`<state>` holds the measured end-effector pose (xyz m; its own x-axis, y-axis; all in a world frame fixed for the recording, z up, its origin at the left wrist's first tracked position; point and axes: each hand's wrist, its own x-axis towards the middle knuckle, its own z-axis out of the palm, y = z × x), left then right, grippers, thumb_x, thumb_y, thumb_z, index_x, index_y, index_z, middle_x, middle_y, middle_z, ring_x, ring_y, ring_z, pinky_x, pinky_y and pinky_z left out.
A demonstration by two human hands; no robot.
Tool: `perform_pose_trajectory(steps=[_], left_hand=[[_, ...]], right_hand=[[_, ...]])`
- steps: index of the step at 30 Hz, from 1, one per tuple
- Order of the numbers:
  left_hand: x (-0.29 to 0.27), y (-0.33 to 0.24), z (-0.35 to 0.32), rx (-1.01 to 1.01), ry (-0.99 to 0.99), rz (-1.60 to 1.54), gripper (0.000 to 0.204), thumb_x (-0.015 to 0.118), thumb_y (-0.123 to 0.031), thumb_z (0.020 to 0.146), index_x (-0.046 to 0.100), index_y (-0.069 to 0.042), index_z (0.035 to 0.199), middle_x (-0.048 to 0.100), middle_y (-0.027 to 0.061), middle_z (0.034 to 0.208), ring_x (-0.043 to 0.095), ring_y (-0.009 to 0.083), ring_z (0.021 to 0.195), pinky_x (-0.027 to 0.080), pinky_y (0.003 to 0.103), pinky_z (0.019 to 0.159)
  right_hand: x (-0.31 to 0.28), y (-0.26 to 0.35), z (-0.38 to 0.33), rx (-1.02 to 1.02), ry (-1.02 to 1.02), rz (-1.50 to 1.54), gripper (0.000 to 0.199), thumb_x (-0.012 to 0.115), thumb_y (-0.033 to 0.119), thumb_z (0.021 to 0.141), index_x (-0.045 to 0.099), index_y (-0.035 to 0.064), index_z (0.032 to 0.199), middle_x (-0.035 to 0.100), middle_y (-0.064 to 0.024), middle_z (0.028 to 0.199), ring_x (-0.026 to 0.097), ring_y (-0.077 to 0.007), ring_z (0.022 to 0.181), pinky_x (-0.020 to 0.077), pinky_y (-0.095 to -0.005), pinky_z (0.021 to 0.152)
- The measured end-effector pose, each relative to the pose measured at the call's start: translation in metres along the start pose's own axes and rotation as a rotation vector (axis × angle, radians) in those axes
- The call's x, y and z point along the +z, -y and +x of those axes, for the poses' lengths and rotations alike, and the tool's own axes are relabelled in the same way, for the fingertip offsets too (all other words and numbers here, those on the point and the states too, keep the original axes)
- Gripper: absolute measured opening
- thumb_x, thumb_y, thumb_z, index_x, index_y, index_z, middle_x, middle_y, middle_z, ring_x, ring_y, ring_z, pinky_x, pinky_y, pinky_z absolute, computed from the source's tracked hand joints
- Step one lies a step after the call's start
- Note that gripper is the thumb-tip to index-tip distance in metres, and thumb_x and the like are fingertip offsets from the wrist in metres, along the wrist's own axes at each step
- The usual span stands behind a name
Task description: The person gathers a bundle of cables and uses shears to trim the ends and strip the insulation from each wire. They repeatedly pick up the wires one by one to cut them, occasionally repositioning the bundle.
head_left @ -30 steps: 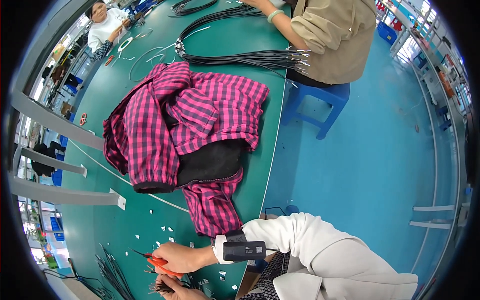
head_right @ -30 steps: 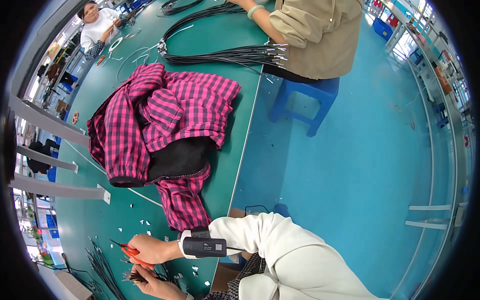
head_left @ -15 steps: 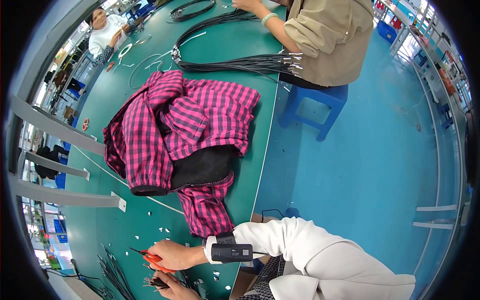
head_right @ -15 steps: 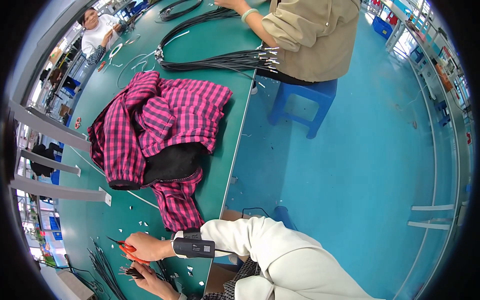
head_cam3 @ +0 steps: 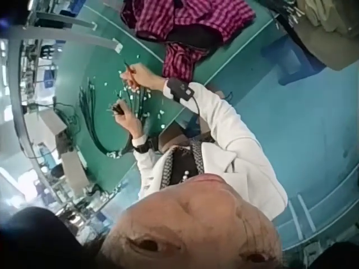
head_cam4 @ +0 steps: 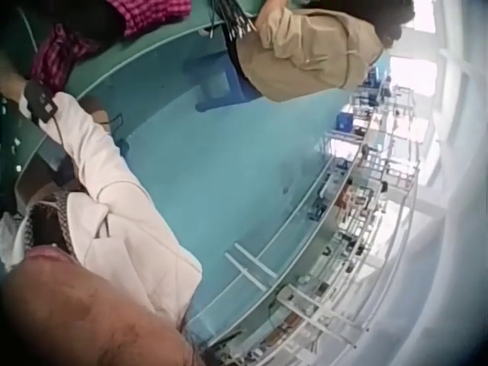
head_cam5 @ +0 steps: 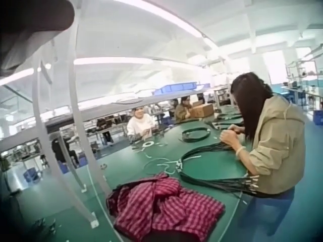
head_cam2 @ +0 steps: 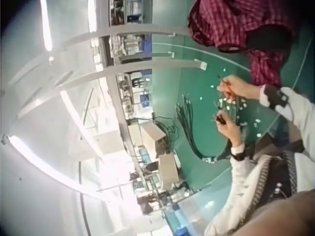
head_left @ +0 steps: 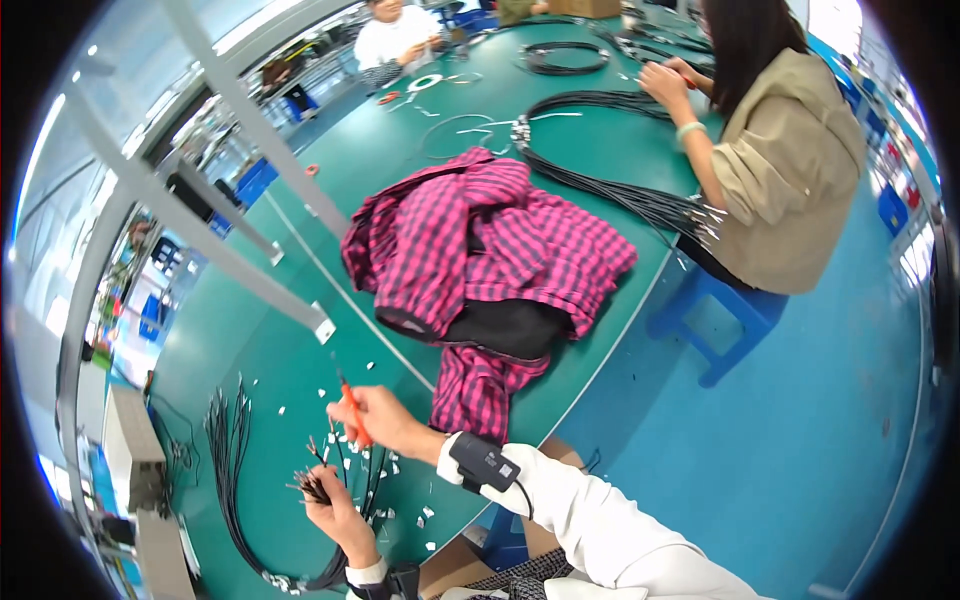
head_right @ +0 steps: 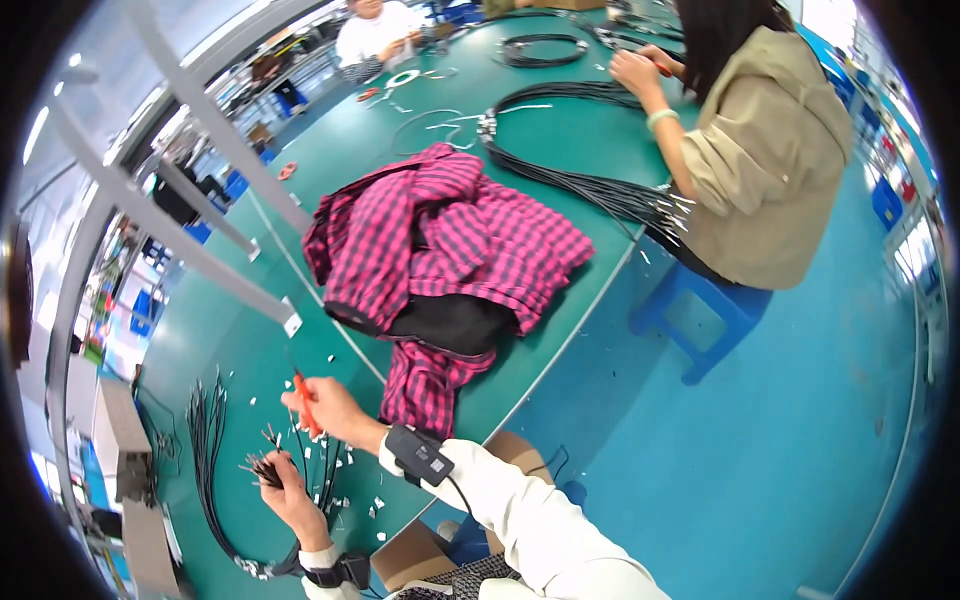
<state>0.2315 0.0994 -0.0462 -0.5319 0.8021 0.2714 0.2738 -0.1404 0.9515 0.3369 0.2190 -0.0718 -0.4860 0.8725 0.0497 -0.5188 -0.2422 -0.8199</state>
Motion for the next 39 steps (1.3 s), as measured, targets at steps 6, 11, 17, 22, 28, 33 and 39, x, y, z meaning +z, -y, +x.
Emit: perform_pose_trajectory(steps=[6,11,17,22,28,33,39], left_hand=[[0.023,-0.066,0.032,0.140,-0.067,-0.077,0.012,0.054,-0.014,0.095,0.057,-0.004,0.089,0.047,-0.0071,0.070,0.033,-0.0008,0.056,0.024,0.018,0.048],[0.049,-0.092,0.047,0.077,-0.020,-0.159,0.011,0.060,-0.014,0.091,0.062,-0.006,0.084,0.050,-0.0066,0.071,0.038,0.0007,0.060,0.024,0.019,0.051],[0.079,-0.066,0.063,-0.103,0.175,-0.411,0.010,0.062,-0.012,0.089,0.064,-0.002,0.088,0.057,-0.0022,0.072,0.043,0.0024,0.060,0.031,0.019,0.054],[0.057,-0.046,0.076,-0.226,0.217,-0.451,0.011,0.063,-0.012,0.088,0.064,-0.002,0.091,0.059,-0.0009,0.074,0.044,0.0029,0.060,0.033,0.019,0.055],[0.031,-0.034,0.073,-0.271,0.234,-0.496,0.010,0.064,-0.010,0.087,0.064,-0.001,0.089,0.058,-0.0019,0.074,0.043,0.0031,0.060,0.034,0.019,0.056],[0.003,-0.011,0.063,-0.323,0.192,-0.503,0.007,0.066,-0.008,0.086,0.065,-0.002,0.090,0.058,-0.0049,0.077,0.047,0.0018,0.068,0.036,0.019,0.060],[-0.011,-0.014,0.056,-0.293,0.114,-0.508,0.007,0.065,-0.007,0.086,0.065,-0.001,0.089,0.057,-0.0048,0.078,0.048,0.0016,0.071,0.038,0.019,0.062]], right_hand=[[-0.004,0.008,-0.010,-0.174,-0.193,-0.001,0.026,0.060,0.026,0.092,0.056,0.0044,0.079,0.055,-0.0002,0.059,0.052,-0.0064,0.049,0.0398,-0.0211,0.043],[0.000,0.003,-0.006,-0.250,-0.386,0.107,0.022,0.059,0.020,0.092,0.054,0.0061,0.075,0.052,0.0017,0.060,0.050,-0.0074,0.050,0.0397,-0.0224,0.045],[-0.022,0.028,-0.013,-0.287,-0.499,0.058,0.016,0.057,0.015,0.092,0.057,0.0024,0.083,0.054,-0.0019,0.061,0.050,-0.0088,0.049,0.0386,-0.0221,0.045],[-0.012,0.027,-0.010,-0.246,-0.459,-0.055,0.014,0.056,0.014,0.092,0.059,0.0007,0.088,0.055,-0.0035,0.062,0.050,-0.0097,0.049,0.0377,-0.0215,0.045],[-0.005,0.027,-0.012,-0.250,-0.366,-0.179,0.015,0.054,0.014,0.092,0.059,-0.0005,0.092,0.055,-0.0046,0.061,0.050,-0.0110,0.048,0.0374,-0.0215,0.045],[0.014,0.030,-0.004,-0.116,-0.294,-0.154,0.016,0.056,0.014,0.091,0.060,-0.0013,0.093,0.056,-0.0044,0.063,0.051,-0.0105,0.049,0.0370,-0.0208,0.045],[0.067,0.046,0.004,0.024,-0.109,-0.270,0.020,0.053,0.014,0.092,0.059,-0.0044,0.094,0.055,-0.0070,0.062,0.051,-0.0125,0.048,0.0393,-0.0224,0.045]])
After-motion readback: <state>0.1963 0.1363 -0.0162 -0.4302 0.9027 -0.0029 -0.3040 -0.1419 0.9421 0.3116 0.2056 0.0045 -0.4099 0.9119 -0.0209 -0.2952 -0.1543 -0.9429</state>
